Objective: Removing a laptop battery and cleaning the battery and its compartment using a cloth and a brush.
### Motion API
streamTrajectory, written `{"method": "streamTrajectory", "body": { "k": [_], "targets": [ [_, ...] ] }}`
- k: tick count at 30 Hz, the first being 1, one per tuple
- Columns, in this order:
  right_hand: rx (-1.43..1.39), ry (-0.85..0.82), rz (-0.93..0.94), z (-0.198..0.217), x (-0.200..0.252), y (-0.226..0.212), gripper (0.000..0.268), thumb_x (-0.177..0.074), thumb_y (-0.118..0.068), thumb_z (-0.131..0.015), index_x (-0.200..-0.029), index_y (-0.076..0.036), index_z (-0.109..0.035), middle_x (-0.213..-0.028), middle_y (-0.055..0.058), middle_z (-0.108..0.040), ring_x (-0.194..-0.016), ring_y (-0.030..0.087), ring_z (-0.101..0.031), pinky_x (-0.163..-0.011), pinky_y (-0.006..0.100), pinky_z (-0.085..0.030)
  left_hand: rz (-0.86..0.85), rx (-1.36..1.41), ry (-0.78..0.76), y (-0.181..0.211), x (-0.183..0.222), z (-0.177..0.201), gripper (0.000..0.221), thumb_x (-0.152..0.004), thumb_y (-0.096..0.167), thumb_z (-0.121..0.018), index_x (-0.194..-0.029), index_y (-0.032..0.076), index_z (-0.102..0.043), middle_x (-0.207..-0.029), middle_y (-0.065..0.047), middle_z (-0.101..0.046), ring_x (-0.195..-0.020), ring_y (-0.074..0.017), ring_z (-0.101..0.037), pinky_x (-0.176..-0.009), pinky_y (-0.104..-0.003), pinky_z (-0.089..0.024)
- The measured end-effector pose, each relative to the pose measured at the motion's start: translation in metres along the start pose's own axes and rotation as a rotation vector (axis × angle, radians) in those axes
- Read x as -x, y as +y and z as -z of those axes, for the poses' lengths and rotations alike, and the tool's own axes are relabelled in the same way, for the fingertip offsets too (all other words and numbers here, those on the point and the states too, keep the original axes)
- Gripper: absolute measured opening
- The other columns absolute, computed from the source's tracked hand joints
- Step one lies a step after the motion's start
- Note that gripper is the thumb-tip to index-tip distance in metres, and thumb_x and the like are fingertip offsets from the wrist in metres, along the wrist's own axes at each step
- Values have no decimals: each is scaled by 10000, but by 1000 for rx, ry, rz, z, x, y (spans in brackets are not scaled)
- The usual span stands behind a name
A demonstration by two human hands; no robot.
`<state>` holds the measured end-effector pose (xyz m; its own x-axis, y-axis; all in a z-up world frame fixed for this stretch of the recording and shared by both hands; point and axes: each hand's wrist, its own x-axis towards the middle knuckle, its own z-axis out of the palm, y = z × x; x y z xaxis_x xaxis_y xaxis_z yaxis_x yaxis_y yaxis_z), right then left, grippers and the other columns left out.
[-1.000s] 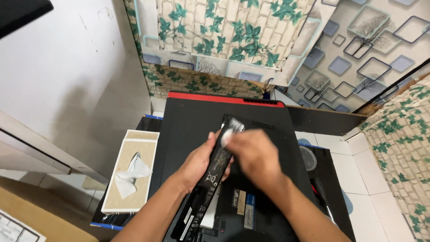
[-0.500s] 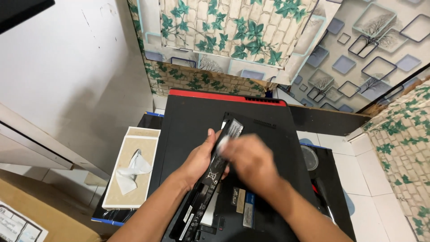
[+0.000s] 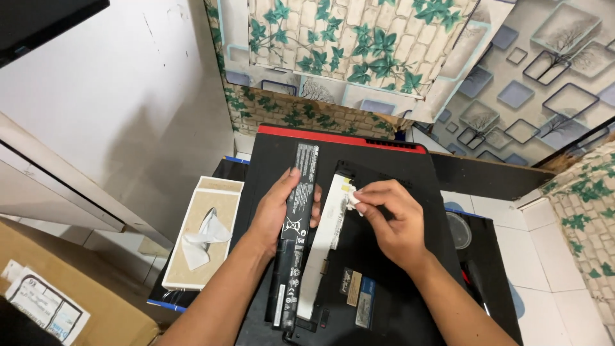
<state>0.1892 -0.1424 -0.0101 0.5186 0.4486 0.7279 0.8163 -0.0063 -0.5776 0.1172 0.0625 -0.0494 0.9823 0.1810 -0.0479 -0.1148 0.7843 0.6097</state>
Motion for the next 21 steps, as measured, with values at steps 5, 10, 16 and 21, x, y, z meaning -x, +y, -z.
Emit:
{"method": "streamTrajectory", "body": {
  "k": [5, 10, 16, 21],
  "targets": [
    [45, -31, 23, -3, 1, -12, 118, -867, -13, -788, -982, -28, -814, -929, 93, -773, -849, 255, -771, -747, 354, -607, -26, 24, -24, 0, 4, -3, 276, -985, 106, -583, -1232, 0, -523, -805, -229, -594, -605, -295, -643, -456, -397, -571],
    [57, -18, 46, -8, 2, -25, 137, -877, -5, -777, -1011, -8, -807, -938, 116, -771, -876, 285, -775, -775, 368, -611, 5, 63, -29, -3, 3, -2, 306, -960, 71, -552, -1261, 29, -512, -833, -226, -582, -620, -296, -617, -481, -402, -558],
    [74, -60, 58, -12, 4, -39, 194, -843, -35, -808, -1036, -38, -812, -1027, 131, -775, -950, 322, -773, -812, 405, -608, 63, 203, -84, -25, -13, 20, 409, -956, 197, -486, -1354, 103, -486, -849, -230, -547, -638, -328, -602, -504, -417, -546],
    [-3, -247, 216, -13, 12, -34, 183, -968, -23, -689, -1147, -10, -725, -1201, 139, -698, -1042, 257, -757, -939, 346, -639, 184, 136, -187, -5, 4, -3, 471, -1054, 456, -389, -1082, 44, -615, -886, -136, -665, -667, -237, -649, -487, -341, -531]
  ]
}}
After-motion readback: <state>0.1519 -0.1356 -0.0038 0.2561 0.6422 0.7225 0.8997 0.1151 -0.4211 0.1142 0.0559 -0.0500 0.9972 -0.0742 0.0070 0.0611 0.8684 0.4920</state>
